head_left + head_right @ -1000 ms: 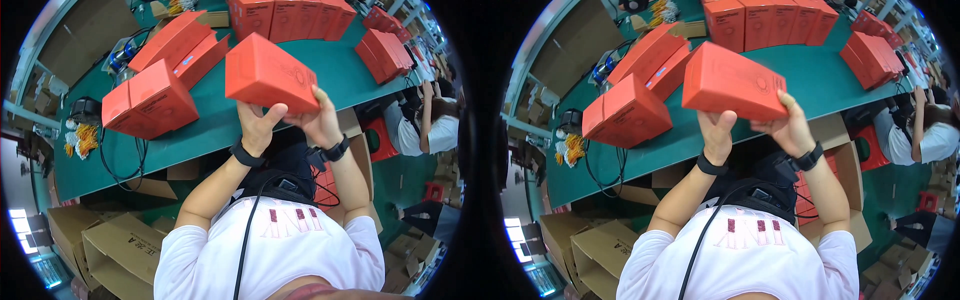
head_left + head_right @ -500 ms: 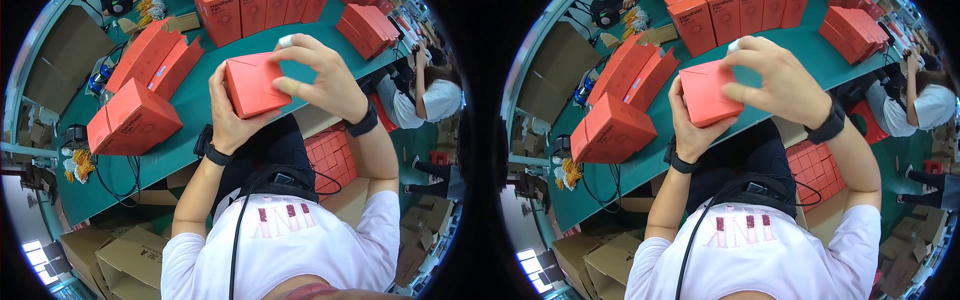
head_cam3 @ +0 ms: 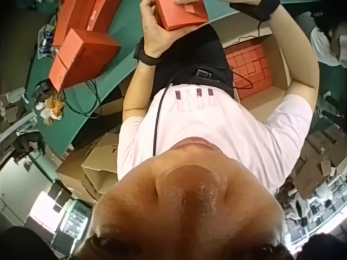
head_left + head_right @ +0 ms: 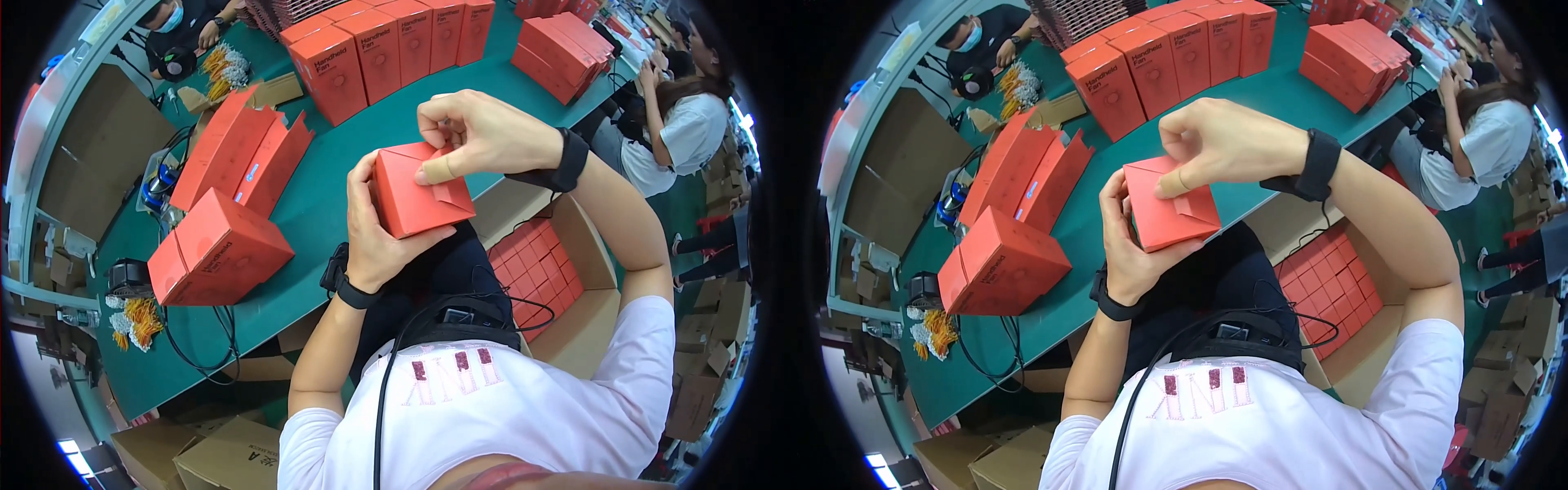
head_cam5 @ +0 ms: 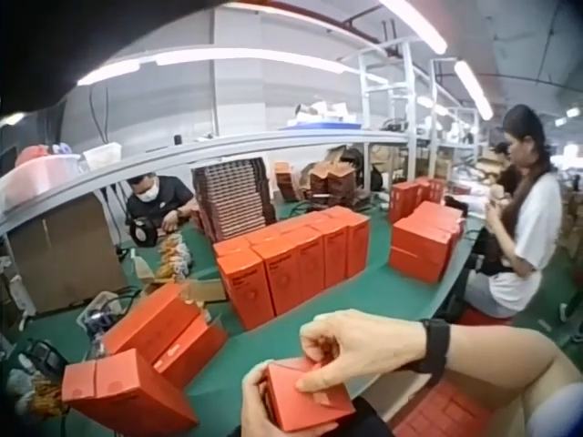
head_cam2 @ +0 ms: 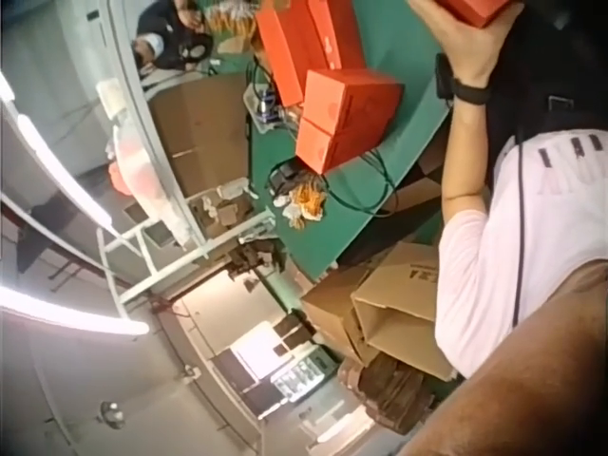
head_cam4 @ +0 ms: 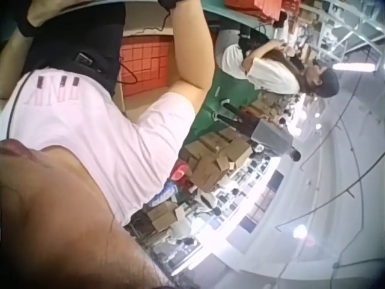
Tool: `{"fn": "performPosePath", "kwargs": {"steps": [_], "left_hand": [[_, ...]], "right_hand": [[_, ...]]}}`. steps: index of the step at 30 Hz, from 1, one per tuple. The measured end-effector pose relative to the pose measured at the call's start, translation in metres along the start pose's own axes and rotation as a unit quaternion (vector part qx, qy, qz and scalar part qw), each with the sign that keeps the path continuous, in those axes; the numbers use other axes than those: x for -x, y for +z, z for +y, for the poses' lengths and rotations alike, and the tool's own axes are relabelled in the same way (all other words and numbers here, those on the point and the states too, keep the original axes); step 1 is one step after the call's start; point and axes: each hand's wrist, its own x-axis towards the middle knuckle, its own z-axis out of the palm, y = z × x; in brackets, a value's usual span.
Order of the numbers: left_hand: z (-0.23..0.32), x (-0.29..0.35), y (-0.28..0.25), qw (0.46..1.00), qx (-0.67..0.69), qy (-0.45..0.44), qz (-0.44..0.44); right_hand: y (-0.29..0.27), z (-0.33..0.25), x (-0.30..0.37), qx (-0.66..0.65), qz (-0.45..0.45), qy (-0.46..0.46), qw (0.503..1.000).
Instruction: Packaging electronic products into red boxes and then into a larger cardboard shipping container.
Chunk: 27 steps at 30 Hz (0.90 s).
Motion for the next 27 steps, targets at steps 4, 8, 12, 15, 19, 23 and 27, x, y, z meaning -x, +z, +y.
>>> {"fn": "performPosePath", "kwargs": {"steps": [4,8,12,15,19,23,27], "left_hand": [[-0.006,-0.005,0.003,0.996,0.084,-0.008,-0.001],[-0.008,-0.005,0.001,0.999,0.051,0.002,-0.005],[-0.005,-0.008,-0.001,1.0,0.007,0.013,-0.004],[-0.008,-0.012,-0.008,0.999,-0.039,0.008,0.009],[-0.008,-0.011,-0.02,0.998,-0.051,-0.022,0.008],[0.012,-0.024,-0.036,0.971,-0.172,0.165,0.022],[0.022,-0.038,-0.055,0.948,-0.223,0.209,-0.092]], "right_hand": [[-0.007,0.014,-0.002,-0.184,-0.037,0.04,0.981],[-0.01,0.034,-0.002,-0.357,-0.04,-0.002,0.933],[-0.029,-0.002,-0.002,0.098,-0.044,0.002,0.994],[-0.026,0.001,0.004,0.298,0.062,-0.2,0.931],[-0.001,0.003,0.009,0.297,0.013,-0.251,0.921],[0.003,-0.007,0.007,0.176,0.008,-0.184,0.967],[-0.004,-0.021,0.011,-0.053,-0.119,-0.116,0.985]]}}
